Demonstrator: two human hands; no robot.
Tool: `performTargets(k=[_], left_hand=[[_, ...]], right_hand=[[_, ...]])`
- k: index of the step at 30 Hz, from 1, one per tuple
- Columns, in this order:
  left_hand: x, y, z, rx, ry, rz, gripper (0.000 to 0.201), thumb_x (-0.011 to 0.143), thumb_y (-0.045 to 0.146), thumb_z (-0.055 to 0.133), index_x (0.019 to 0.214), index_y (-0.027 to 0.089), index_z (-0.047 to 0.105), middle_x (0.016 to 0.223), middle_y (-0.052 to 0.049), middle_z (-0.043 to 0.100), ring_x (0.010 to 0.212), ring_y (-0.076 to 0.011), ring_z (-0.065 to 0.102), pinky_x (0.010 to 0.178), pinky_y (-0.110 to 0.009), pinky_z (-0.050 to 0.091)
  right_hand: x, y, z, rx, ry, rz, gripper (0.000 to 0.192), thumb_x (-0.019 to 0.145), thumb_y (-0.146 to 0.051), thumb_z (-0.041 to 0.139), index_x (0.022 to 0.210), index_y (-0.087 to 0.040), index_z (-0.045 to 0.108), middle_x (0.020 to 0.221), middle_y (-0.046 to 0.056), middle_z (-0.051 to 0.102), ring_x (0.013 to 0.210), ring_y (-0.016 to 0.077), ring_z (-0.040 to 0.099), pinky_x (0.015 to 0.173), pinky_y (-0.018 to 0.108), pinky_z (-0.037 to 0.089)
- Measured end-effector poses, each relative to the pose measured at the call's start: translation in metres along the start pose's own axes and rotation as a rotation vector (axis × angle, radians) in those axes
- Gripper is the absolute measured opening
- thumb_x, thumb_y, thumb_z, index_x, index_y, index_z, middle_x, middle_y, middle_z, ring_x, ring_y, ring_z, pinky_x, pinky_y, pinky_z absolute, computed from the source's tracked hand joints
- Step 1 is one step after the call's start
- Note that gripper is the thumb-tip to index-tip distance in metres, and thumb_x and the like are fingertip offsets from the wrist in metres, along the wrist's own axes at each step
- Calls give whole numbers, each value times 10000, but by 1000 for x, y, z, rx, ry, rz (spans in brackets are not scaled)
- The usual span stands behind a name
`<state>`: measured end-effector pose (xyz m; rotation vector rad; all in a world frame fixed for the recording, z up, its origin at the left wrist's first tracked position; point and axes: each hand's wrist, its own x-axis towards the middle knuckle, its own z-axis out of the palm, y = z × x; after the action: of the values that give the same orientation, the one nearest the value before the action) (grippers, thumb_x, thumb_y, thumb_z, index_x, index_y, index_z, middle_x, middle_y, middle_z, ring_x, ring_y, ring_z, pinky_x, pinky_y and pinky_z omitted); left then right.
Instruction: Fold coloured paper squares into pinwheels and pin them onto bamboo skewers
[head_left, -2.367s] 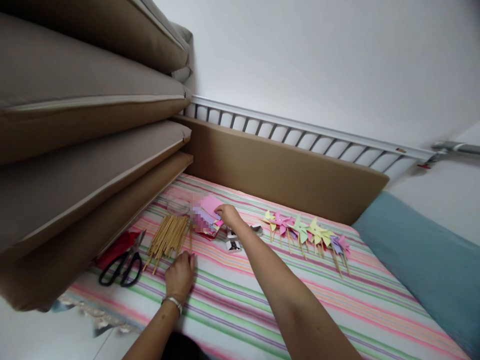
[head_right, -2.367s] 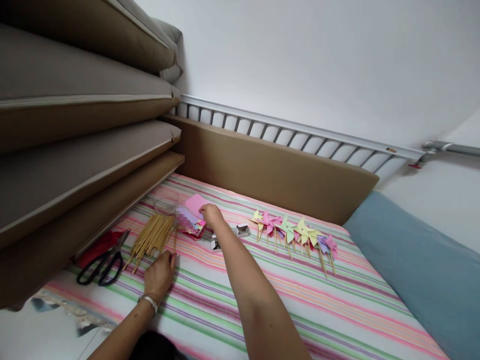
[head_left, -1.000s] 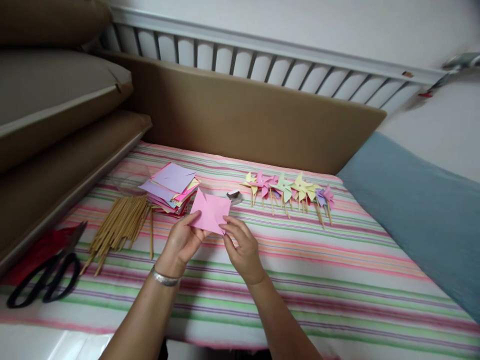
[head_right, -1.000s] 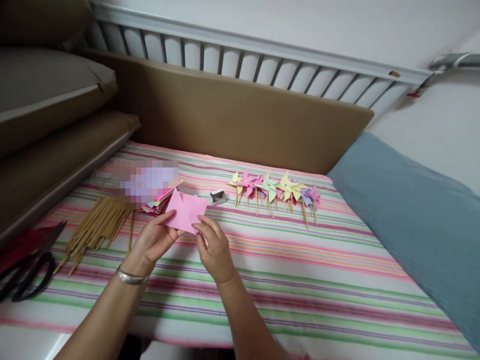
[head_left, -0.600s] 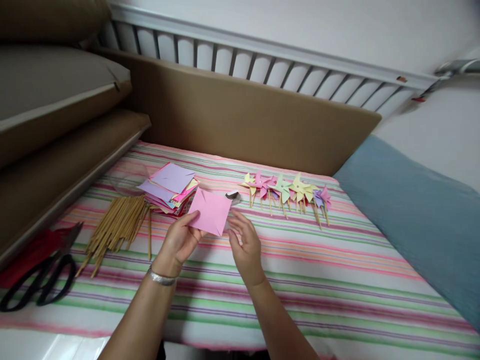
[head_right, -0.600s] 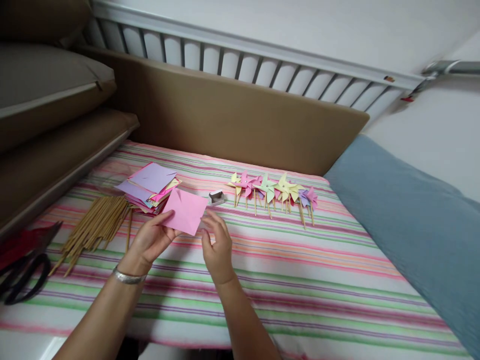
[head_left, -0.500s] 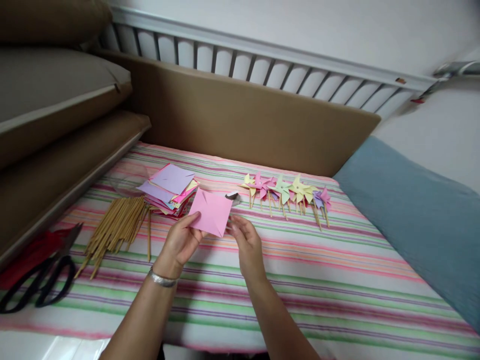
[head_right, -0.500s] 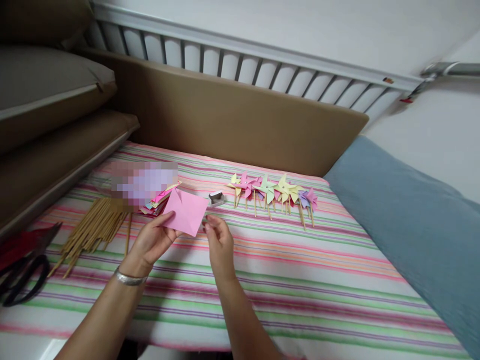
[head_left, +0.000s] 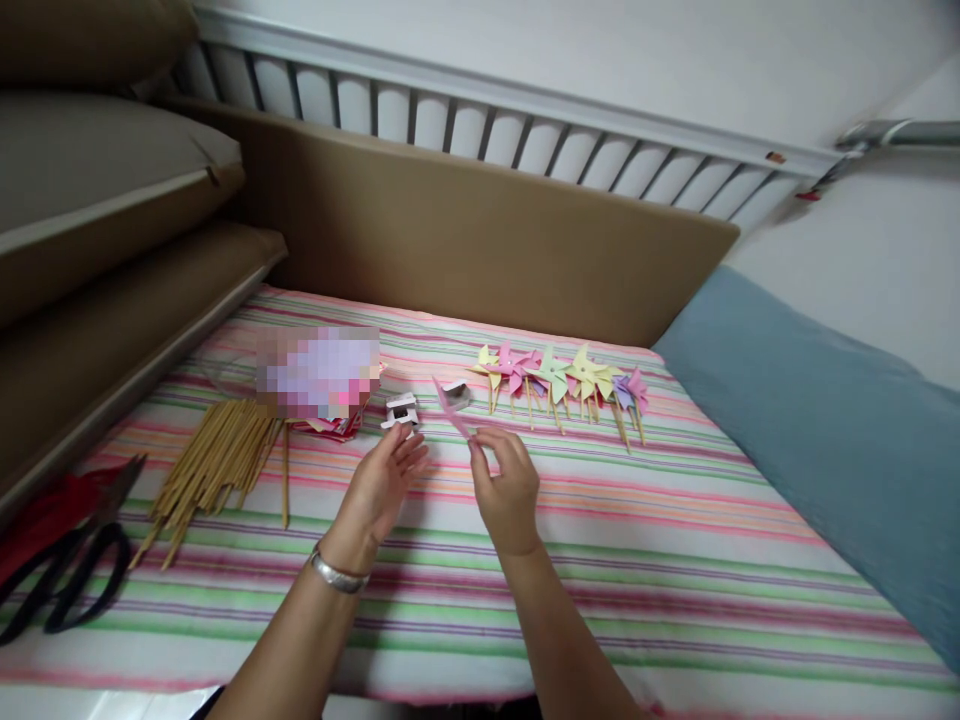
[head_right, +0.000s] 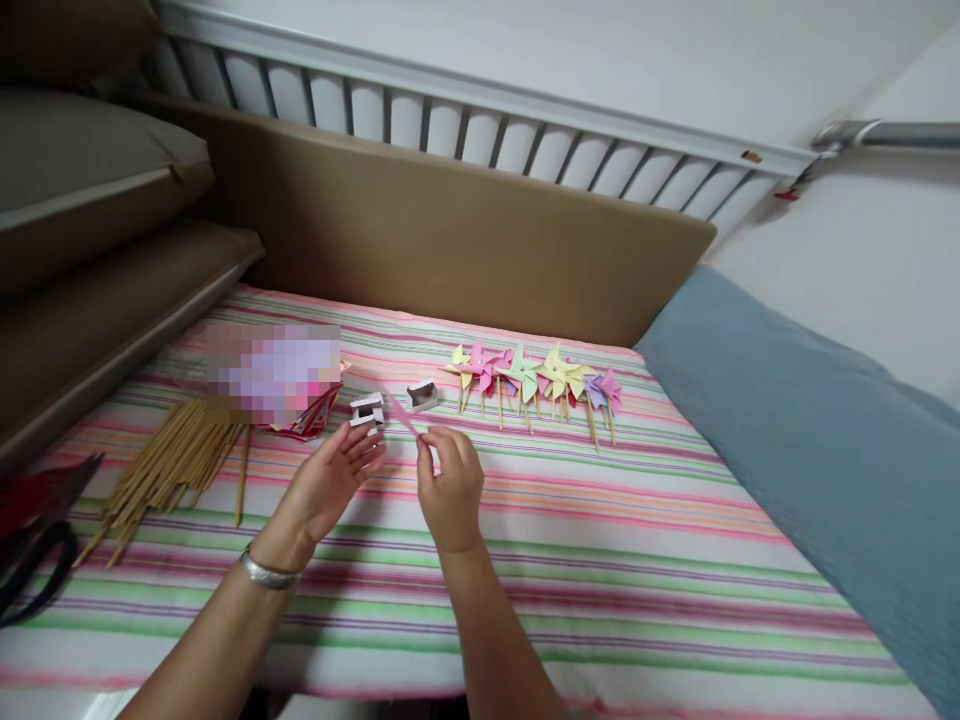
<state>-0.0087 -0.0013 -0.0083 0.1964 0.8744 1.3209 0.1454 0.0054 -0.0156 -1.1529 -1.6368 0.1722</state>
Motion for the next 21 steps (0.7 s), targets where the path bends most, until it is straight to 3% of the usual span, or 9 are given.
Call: performTargets(k=[3, 6, 10, 15, 21], left_hand=[[-4, 6, 2, -85, -170, -103, 400, 824, 471, 489, 877, 102, 632, 836, -125, 673, 772, -195, 645, 742, -326, 515], [-4, 11, -2, -129, -265, -138, 390, 827, 430, 501, 956, 85, 630, 840, -127, 687, 759, -202, 654, 716, -328, 530], [3, 13, -10, -98, -215, -111, 229, 809, 208, 542, 991, 103, 633, 857, -103, 707, 740, -194, 665, 657, -305, 548], [11, 10, -17, -13, -187, -150, 193, 740, 109, 592, 916, 65, 656, 810, -124, 708, 704, -204, 670, 624, -294, 551], [9, 6, -16, 117, -115, 9, 133, 641, 110, 701, 771, 86, 685, 711, -79, 707, 613, -151, 638, 588, -237, 523]], right_hand=[[-5, 1, 1, -89, -109, -184, 166, 812, -114, 527, 901, -208, 631, 969, 85, 636, 928, 201, 572, 830, 379, 472], [-8, -1, 5, -71, -191, -258, 194, 809, -90, 526, 914, -214, 632, 1020, 88, 625, 949, 206, 560, 823, 392, 479], [-7, -2, 3, -18, -264, -330, 192, 807, -90, 536, 902, -218, 643, 1037, 88, 626, 987, 217, 545, 832, 411, 480], [-7, -1, 2, 39, -355, -355, 194, 812, -102, 546, 911, -228, 655, 1011, 71, 645, 975, 205, 547, 839, 406, 475], [-7, -5, 4, 129, -442, -182, 190, 845, -158, 525, 939, -248, 663, 941, 46, 662, 938, 189, 567, 838, 386, 470]])
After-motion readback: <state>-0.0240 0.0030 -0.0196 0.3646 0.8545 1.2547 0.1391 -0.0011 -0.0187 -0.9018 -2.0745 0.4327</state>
